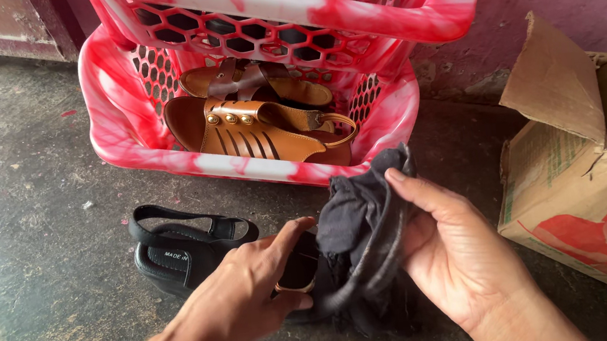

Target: The person sits on the floor and wipes a pair of black sandals with a dark cloth. They clean the straps, buckles, and soles of each sandal, then place them into a pink plastic shoe rack.

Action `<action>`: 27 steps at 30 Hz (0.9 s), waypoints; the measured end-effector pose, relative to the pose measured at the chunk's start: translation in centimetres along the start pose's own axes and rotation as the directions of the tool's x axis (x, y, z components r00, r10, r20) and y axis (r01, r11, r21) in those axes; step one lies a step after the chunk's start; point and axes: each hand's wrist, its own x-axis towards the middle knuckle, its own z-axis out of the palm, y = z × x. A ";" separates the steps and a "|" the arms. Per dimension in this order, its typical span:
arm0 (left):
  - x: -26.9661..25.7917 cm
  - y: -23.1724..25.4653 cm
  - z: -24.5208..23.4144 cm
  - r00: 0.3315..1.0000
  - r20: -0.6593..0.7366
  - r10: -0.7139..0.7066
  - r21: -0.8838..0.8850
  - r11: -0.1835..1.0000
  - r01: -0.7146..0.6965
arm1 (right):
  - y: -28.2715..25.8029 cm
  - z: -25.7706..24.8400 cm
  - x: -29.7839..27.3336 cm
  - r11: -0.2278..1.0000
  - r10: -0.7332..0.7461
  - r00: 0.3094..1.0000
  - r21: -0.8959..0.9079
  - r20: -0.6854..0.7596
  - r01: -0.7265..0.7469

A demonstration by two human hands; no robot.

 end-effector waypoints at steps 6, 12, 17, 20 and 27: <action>0.5 0.4 0.8 0.989 -0.148 -0.026 -0.069 0.997 0.015 | 0.1 0.3 -0.2 0.894 -0.275 0.951 -0.328 0.139 0.306; 0.2 0.1 1.6 0.975 -0.204 0.084 -0.025 0.995 -0.091 | 1.5 0.7 -0.5 0.814 -0.357 0.922 -0.434 0.151 0.386; 0.3 0.5 2.1 0.964 -0.213 0.158 0.137 0.982 -0.131 | 1.8 1.1 -0.7 0.823 -0.356 0.924 -0.420 0.140 0.381; 1.8 0.2 1.9 0.978 -0.158 -0.134 0.242 0.955 0.170 | 2.0 1.2 -0.7 0.826 -0.361 0.924 -0.417 0.125 0.379; 7.3 -3.7 0.7 0.944 -0.178 -0.278 0.031 0.957 0.288 | 5.0 1.9 1.3 0.599 -0.480 0.854 -0.637 0.200 0.485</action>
